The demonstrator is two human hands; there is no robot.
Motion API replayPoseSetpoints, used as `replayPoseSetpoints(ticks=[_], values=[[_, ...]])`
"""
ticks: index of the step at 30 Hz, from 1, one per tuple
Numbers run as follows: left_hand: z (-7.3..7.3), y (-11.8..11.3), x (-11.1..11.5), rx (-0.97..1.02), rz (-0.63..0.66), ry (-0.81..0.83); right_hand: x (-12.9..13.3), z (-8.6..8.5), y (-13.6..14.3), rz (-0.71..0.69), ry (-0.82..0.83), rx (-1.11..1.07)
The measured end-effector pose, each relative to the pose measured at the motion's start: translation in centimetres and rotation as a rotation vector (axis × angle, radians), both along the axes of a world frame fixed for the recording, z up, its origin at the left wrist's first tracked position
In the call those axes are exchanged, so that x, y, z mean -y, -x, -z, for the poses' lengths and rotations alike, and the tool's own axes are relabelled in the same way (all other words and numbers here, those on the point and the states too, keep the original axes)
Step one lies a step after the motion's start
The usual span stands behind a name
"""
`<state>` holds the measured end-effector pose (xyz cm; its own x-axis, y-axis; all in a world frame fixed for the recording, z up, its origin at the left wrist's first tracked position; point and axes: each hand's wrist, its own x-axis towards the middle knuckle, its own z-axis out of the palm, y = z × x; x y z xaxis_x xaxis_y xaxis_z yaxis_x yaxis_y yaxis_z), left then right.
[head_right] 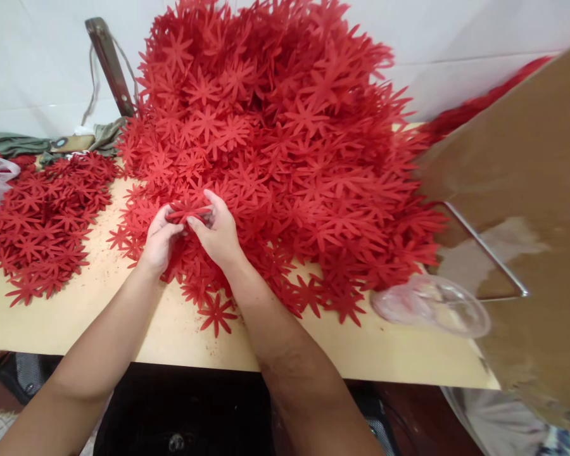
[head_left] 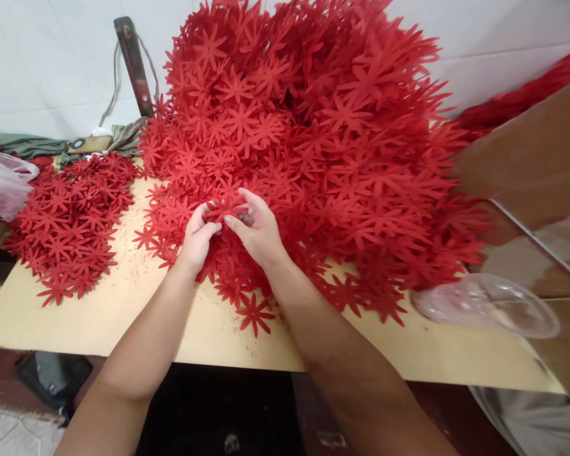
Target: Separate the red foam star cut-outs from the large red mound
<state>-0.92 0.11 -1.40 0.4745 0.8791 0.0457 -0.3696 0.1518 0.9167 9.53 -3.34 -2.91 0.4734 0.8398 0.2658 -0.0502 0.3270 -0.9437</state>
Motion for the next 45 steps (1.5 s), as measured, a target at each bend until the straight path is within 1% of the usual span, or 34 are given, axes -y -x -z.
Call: replayPoseSetpoints(ticks=[2, 5, 8, 11, 15, 22, 28, 33, 40, 42, 45], values=[[0.0, 0.0, 0.0, -0.01, 0.0, -0.006, 0.0, -0.2, -0.2, -0.019, 0.033, -0.04], [-0.1, -0.3, 0.0, -0.065, -0.077, -0.078, 0.3, -1.0, -0.3, -0.038, 0.079, -0.064], [-0.1, -0.4, -0.1, -0.084, -0.178, -0.125, 0.5, -1.3, -0.4, 0.046, 0.082, -0.136], [0.0, -0.3, -0.4, -0.061, -0.241, -0.095, 0.5, -1.4, -0.6, 0.077, 0.075, -0.164], [-0.1, -0.2, -0.6, -0.054, -0.278, -0.051, 0.4, -1.4, -0.6, 0.057, 0.063, -0.1], [-0.4, -0.4, 0.2, -0.03, -0.205, -0.081, 0.6, -1.6, -0.5, 0.014, 0.106, -0.076], [-0.8, -0.3, 0.4, -0.038, -0.159, -0.069, 0.7, -1.9, -0.6, 0.013, 0.166, 0.03], [-1.1, -0.2, 0.5, -0.046, -0.118, -0.088, 0.5, -1.3, -0.6, 0.051, 0.138, 0.029], [-0.6, -0.6, 0.8, -0.102, -0.04, -0.055, 0.5, -0.9, 0.1, 0.036, 0.119, -0.02], [-0.5, -0.7, 0.9, -0.118, -0.026, -0.055, 0.5, -0.7, 0.3, 0.055, 0.124, 0.002], [-0.4, -0.8, 1.0, -0.099, -0.059, -0.029, 0.4, -0.2, 0.5, 0.137, 0.123, 0.114]])
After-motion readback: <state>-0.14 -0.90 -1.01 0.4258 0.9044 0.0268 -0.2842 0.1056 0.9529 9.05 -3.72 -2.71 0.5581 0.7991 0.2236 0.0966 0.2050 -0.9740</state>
